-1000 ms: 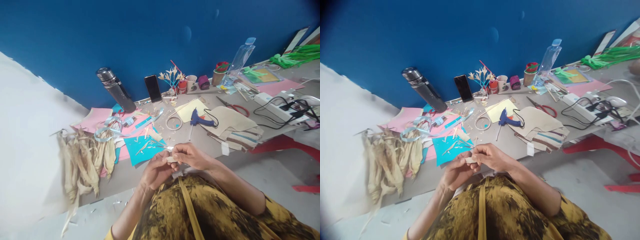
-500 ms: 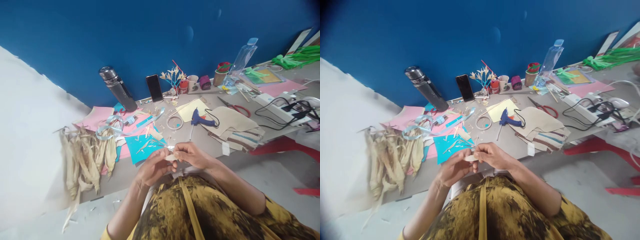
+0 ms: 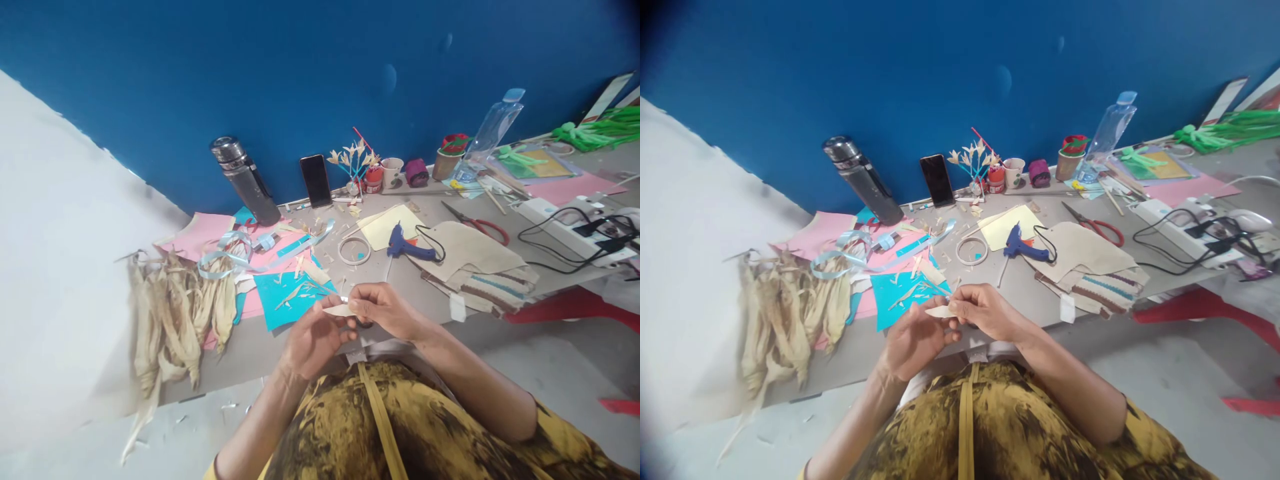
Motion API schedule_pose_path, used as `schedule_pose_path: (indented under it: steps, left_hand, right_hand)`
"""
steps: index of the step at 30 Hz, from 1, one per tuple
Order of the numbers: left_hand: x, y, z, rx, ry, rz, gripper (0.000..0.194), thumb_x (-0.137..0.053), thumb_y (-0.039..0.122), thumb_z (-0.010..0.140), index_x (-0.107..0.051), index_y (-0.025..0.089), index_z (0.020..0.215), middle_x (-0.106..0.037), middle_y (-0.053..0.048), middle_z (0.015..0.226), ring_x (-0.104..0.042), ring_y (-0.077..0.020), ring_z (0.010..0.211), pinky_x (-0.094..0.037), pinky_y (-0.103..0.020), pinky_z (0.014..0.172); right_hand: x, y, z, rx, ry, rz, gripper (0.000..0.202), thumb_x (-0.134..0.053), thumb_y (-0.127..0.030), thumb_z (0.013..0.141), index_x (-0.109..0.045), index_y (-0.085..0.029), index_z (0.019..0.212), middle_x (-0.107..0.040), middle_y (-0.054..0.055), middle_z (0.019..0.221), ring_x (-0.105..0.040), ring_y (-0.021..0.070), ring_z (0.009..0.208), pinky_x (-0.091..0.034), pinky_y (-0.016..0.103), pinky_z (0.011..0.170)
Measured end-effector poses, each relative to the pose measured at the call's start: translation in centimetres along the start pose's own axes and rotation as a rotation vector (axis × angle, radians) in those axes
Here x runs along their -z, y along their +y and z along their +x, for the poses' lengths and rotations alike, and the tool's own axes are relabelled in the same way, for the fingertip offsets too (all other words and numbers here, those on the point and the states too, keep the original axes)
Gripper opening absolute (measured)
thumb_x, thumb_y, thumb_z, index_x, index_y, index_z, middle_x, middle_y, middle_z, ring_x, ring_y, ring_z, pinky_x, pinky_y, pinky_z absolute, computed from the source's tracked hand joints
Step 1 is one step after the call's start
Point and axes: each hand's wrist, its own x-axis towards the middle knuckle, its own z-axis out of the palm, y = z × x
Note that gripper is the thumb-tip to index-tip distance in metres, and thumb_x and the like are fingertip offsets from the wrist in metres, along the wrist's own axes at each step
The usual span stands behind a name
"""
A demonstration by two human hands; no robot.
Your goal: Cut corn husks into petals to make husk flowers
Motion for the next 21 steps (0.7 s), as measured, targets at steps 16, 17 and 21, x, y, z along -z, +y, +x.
schedule_pose_path:
  steps: [16,17,21]
  left_hand:
    - [-0.5,-0.3,0.5,-0.085,0.144,0.177,0.035,-0.091,0.029,0.059,-0.060,0.012,0.061,-0.058,0.000,0.061,-0.055,-0.0109,0.059,-0.042,-0.024,0.061]
    - [-0.5,-0.4,0.4,-0.070,0.130,0.150,0.036,-0.091,0.029,0.058,-0.059,0.012,0.060,-0.058,0.000,0.060,-0.054,-0.0106,0.058,-0.042,-0.024,0.061]
    - [-0.6,-0.5,0.2,-0.048,0.081,0.075,0.034,-0.090,0.027,0.061,-0.060,0.011,0.061,-0.058,-0.001,0.061,-0.052,-0.0092,0.058,-0.042,-0.023,0.061]
  right_hand:
    - [-0.9,1.3,0.3,-0.013,0.099,0.163,0.032,-0.084,-0.035,0.074,-0.058,-0.017,0.077,-0.062,-0.002,0.064,-0.059,0.0112,0.058,-0.046,0.023,0.058]
    - [-0.9,1.4,0.3,-0.029,0.085,0.199,0.032,-0.084,-0.034,0.073,-0.058,-0.017,0.077,-0.063,-0.002,0.063,-0.060,0.0118,0.058,-0.047,0.024,0.058]
    - [-0.6,1.7,0.0,-0.040,0.017,0.365,0.030,-0.086,-0.028,0.070,-0.058,-0.017,0.076,-0.066,-0.001,0.065,-0.064,0.0135,0.060,-0.051,0.026,0.060]
